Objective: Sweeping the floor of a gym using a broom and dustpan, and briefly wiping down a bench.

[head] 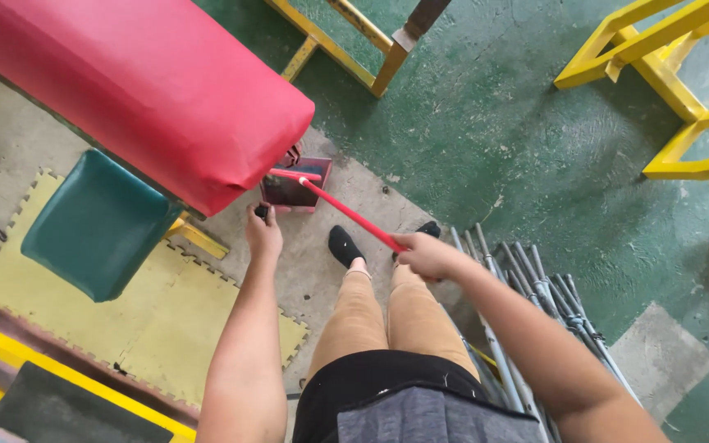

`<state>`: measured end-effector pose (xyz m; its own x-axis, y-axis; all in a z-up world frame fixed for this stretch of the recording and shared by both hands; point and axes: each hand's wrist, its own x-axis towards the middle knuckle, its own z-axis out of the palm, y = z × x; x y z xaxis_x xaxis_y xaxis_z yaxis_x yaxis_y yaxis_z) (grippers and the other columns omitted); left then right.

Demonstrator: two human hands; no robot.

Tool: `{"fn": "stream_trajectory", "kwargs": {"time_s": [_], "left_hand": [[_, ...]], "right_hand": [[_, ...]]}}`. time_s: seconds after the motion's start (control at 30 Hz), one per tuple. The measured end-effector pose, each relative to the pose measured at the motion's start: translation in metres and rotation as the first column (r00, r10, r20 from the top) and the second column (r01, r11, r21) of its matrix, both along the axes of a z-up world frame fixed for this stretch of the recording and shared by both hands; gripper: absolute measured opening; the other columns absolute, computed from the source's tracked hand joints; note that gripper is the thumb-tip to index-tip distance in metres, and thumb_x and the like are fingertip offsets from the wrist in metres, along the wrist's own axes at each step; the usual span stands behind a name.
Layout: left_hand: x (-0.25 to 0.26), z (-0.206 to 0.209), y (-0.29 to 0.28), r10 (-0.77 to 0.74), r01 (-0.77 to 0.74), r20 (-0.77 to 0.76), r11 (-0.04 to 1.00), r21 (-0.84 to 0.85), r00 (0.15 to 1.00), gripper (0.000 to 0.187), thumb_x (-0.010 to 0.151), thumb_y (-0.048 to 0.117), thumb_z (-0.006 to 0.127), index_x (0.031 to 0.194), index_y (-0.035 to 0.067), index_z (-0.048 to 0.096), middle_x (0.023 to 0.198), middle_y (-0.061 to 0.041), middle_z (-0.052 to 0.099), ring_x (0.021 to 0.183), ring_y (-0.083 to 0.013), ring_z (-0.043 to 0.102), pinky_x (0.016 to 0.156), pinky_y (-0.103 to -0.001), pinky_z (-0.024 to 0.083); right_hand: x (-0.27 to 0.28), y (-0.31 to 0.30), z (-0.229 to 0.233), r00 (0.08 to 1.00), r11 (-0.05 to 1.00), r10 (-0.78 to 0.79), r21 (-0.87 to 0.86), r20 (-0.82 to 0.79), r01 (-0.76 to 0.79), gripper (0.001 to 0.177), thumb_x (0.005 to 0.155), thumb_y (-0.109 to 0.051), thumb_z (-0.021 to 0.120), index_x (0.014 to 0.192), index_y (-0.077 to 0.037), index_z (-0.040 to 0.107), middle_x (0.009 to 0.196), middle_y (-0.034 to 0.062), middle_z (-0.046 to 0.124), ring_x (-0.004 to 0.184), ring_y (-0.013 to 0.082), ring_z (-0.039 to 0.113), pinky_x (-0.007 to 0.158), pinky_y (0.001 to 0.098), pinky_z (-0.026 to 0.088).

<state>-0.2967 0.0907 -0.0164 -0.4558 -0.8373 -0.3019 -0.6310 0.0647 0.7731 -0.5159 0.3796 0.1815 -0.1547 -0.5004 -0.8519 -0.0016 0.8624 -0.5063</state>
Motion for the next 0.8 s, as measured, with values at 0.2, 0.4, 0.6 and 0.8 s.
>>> {"fn": "stream_trajectory", "kwargs": {"time_s": [0.2,0.4,0.6,0.8], "left_hand": [[0.001,0.02,0.003,-0.03,0.031,0.018,0.999,-0.016,0.999,0.025,0.1,0.013,0.062,0.122,0.005,0.054,0.106,-0.023,0.069,0.099,-0.0419,0.069,0.081,-0.049,0.052],[0.005,0.007,0.013,-0.106,0.108,0.069,0.994,-0.023,0.992,0.02,0.101,0.017,0.063,0.117,0.008,0.057,0.1,-0.022,0.071,0.097,-0.0423,0.07,0.081,-0.049,0.052],[-0.007,0.024,0.043,-0.175,0.174,-0.042,0.984,-0.035,0.984,0.016,0.1,0.019,0.064,0.113,0.011,0.058,0.097,-0.019,0.072,0.091,-0.0394,0.072,0.076,-0.046,0.055],[-0.042,0.052,0.085,-0.224,0.225,-0.022,0.972,0.063,0.974,0.017,0.1,0.02,0.064,0.114,0.012,0.058,0.088,-0.018,0.071,0.082,-0.0352,0.073,0.074,-0.044,0.055]], "right_hand": [[-0.022,-0.018,0.052,0.979,0.976,-0.112,0.166,-0.171,0.14,0.067,0.089,-0.016,0.053,0.155,-0.025,0.043,0.069,0.0117,0.064,0.047,0.021,0.057,0.046,0.0388,0.048],[0.025,-0.022,-0.023,0.991,0.973,-0.042,0.219,-0.128,0.069,0.058,0.094,-0.015,0.047,0.153,-0.012,0.042,0.075,0.0117,0.068,0.05,0.0196,0.066,0.048,0.038,0.057],[0.0,0.058,0.044,0.973,0.961,-0.232,0.154,0.009,0.228,0.07,0.089,-0.016,0.057,0.157,-0.021,0.04,0.066,0.0029,0.058,0.044,0.0144,0.051,0.042,0.0325,0.045],[-0.043,0.159,0.065,0.854,0.862,-0.497,0.2,0.155,0.466,0.06,0.091,-0.013,0.059,0.151,-0.013,0.052,0.062,0.0005,0.052,0.042,0.0114,0.046,0.04,0.0299,0.039]]}}
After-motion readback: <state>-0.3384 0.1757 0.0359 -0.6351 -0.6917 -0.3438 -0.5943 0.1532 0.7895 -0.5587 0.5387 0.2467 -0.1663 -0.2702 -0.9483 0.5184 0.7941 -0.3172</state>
